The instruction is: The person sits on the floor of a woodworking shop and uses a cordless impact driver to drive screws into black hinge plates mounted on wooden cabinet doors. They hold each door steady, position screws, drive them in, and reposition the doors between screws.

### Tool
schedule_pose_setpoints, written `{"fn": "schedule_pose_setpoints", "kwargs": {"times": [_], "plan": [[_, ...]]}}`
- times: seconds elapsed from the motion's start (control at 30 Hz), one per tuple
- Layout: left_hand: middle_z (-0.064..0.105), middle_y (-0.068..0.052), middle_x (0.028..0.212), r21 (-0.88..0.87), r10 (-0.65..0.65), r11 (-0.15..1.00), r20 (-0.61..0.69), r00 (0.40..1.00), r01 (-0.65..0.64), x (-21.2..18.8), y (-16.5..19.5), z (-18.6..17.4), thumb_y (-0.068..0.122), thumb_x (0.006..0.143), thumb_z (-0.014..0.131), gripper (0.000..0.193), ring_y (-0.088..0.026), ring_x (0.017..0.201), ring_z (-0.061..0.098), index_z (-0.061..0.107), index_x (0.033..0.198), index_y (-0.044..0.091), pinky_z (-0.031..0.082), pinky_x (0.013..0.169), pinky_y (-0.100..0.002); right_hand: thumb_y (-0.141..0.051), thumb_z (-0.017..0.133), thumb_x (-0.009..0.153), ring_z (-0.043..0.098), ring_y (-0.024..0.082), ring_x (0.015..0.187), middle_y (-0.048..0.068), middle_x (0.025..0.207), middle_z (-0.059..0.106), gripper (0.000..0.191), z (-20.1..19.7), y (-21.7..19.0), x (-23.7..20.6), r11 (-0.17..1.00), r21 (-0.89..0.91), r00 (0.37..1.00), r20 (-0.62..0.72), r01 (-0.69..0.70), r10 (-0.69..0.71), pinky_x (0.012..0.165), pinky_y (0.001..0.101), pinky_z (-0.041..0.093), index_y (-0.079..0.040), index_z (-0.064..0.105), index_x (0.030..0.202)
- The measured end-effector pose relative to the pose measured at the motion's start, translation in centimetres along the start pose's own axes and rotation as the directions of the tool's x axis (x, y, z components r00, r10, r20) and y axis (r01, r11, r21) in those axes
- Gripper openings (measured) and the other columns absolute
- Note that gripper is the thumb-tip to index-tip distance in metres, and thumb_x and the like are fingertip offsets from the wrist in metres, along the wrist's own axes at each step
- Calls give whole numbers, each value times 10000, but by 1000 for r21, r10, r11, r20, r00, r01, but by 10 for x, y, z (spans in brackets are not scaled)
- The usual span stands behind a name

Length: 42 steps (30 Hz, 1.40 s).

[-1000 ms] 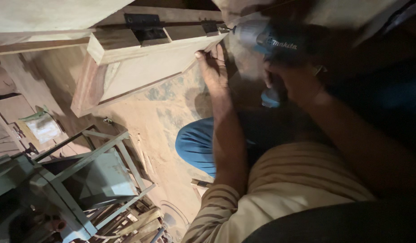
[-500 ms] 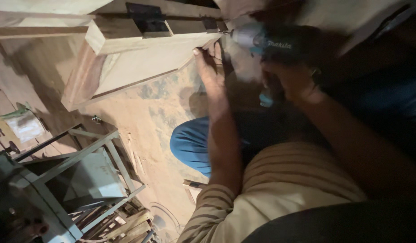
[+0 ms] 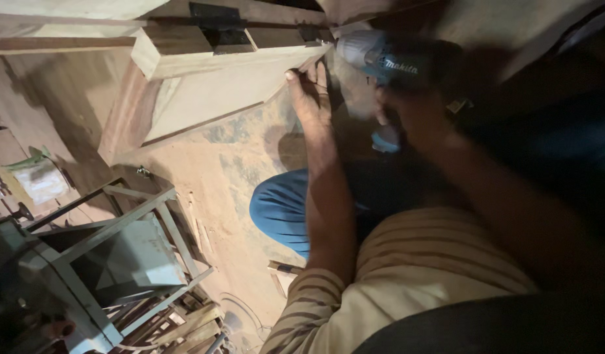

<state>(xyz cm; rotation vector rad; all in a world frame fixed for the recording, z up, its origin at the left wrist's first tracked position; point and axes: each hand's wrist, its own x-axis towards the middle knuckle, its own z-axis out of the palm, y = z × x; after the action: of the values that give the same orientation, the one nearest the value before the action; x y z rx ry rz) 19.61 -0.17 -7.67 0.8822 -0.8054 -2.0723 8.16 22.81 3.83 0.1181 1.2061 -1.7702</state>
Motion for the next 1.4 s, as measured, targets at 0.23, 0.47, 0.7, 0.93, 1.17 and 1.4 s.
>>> {"fn": "schedule_pose_setpoints", "kwargs": {"times": [0.23,0.47,0.7,0.93,1.17,1.4], "plan": [[538,-102,1449,-1,1,1000,20,1000,-1,-2,1,3,475,1003,699,680,-247,1309,556,465,1471,40,454,1147,-439,-105,729,983,673,172,728,46,857,689,83,-6,-6,15,969,226,995,-31,101,-96,670,327,576,-53,678,1022],[541,-74,1443,-8,6,1000,2,1000,-6,-2,3,8,474,989,689,676,-239,1298,558,465,1478,65,455,1133,-446,-100,714,955,678,170,725,52,849,696,79,-8,-5,5,983,183,1000,-2,9,-9,664,317,565,-51,681,1008],[539,-72,1446,-1,2,1000,11,1000,-2,-8,6,16,481,1004,685,657,-232,1296,561,471,1474,75,446,1143,-455,-96,742,917,636,172,710,71,862,661,197,7,-22,8,974,223,998,58,-33,20,679,331,557,-33,656,1083],[564,-66,1419,3,5,1000,0,1000,-5,-5,7,18,485,1007,664,630,-222,1265,584,482,1459,86,442,1135,-456,-147,706,888,650,159,742,46,884,679,216,13,-24,21,987,-4,987,-41,-158,158,679,339,556,-84,678,1092],[521,-98,1453,23,5,1000,10,1000,-6,-5,9,17,482,1029,645,660,-260,1304,539,429,1501,73,475,1122,-447,-136,710,878,646,159,790,42,935,688,261,9,-23,26,987,144,996,59,-70,62,729,334,553,-74,699,1131],[454,-146,1517,-56,-34,998,36,999,36,12,-2,-16,465,1042,602,664,-333,1369,500,409,1500,25,423,1187,-510,-162,711,955,689,200,803,78,930,709,220,-17,-3,24,980,-107,979,-135,-167,152,738,365,587,-43,710,1140]]}}
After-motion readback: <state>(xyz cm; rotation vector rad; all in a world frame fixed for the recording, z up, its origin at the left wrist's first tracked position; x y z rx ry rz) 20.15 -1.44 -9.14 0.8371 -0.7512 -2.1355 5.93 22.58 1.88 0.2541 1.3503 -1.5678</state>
